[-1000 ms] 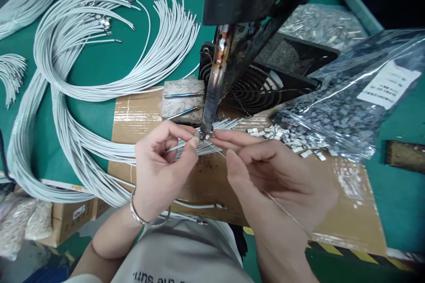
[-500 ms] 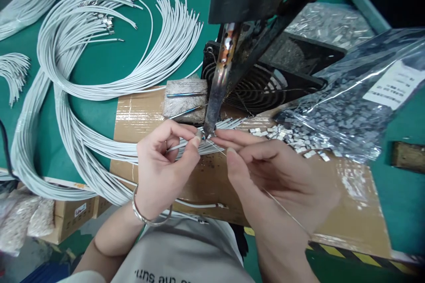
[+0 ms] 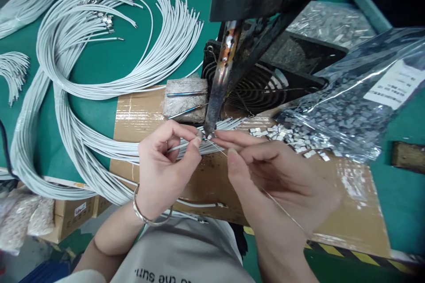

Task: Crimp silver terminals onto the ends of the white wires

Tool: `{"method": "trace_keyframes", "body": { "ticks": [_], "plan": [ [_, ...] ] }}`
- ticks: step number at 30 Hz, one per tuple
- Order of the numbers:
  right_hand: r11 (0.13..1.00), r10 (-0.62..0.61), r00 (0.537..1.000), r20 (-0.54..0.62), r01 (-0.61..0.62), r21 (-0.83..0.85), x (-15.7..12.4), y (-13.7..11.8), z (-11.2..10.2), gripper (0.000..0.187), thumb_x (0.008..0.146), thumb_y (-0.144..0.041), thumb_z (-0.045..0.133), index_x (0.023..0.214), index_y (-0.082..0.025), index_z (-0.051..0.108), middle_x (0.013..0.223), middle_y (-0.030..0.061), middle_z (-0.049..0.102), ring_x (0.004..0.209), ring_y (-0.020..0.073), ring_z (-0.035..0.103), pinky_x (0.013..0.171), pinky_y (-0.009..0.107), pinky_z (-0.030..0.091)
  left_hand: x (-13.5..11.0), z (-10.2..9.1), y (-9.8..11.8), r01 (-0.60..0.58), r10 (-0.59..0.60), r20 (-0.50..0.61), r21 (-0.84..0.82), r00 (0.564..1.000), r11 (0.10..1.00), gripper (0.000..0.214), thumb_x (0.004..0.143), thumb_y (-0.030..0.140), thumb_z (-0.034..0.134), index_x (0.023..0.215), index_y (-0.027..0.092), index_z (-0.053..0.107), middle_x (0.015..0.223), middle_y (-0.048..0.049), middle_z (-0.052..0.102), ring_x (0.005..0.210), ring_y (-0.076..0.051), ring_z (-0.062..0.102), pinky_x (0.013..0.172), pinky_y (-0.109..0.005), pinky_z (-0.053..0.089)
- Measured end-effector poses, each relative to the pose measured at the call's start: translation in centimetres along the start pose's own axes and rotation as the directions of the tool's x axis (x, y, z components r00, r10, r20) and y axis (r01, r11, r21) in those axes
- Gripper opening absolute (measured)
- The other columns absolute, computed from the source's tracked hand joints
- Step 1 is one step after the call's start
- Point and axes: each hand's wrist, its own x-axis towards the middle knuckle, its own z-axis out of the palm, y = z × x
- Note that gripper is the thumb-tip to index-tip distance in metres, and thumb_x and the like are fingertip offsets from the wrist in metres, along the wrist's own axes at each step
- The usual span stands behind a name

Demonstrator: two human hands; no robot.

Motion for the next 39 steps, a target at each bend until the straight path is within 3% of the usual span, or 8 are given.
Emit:
{"method": "trace_keyframes", "body": {
  "ticks": [5, 13, 25, 39],
  "plan": [
    [1.000, -0.001, 1.000, -0.012, 0.001, 0.005, -0.01, -0.14, 0.03, 0.023, 0.090, -0.007, 0.073, 0.076, -0.023, 0.065, 0.102, 0.0039, 0.084, 0.102, 0.0221, 0.082, 0.092, 0.035, 0.067, 0.00, 0.07, 0.15, 0.008, -0.008, 0.000, -0.004, 1.000, 1.000, 0.016, 0.080, 0.008, 0.077, 0.072, 0.019, 0.069, 0.088, -0.0054, 0.080, 0.067, -0.013, 0.062, 0.045, -0.024, 0.030],
    [0.998, -0.053, 0.999, 0.010, 0.053, -0.015, 0.02, 0.12, -0.16, 0.022, 0.091, -0.005, 0.072, 0.078, -0.022, 0.066, 0.105, 0.0021, 0.084, 0.102, 0.0170, 0.082, 0.093, 0.026, 0.065, 0.10, 0.07, 0.01, -0.022, 0.022, 0.001, -0.027, 1.000, 0.999, 0.015, 0.081, 0.008, 0.077, 0.073, 0.019, 0.070, 0.086, -0.0036, 0.080, 0.060, -0.010, 0.055, 0.044, -0.024, 0.028],
    [0.997, -0.079, 0.996, 0.037, 0.080, -0.011, 0.04, 0.59, -0.32, 0.022, 0.090, -0.003, 0.073, 0.081, -0.022, 0.068, 0.105, -0.0010, 0.083, 0.105, 0.0143, 0.080, 0.096, 0.022, 0.063, 0.11, -0.18, -0.33, -0.030, 0.031, 0.021, -0.048, 0.999, 0.998, 0.015, 0.082, 0.009, 0.077, 0.074, 0.020, 0.070, 0.087, -0.0026, 0.080, 0.067, -0.011, 0.061, 0.045, -0.023, 0.029],
    [0.998, -0.055, 0.998, 0.035, 0.056, -0.025, 0.11, 0.46, -0.35, 0.022, 0.091, -0.006, 0.073, 0.079, -0.023, 0.066, 0.103, 0.0007, 0.084, 0.105, 0.0168, 0.081, 0.093, 0.025, 0.064, 0.21, -0.19, -0.27, -0.041, 0.042, 0.027, -0.044, 0.999, 0.998, 0.015, 0.082, 0.009, 0.078, 0.074, 0.019, 0.070, 0.088, -0.0028, 0.080, 0.061, -0.009, 0.056, 0.046, -0.023, 0.029]
  ]
}}
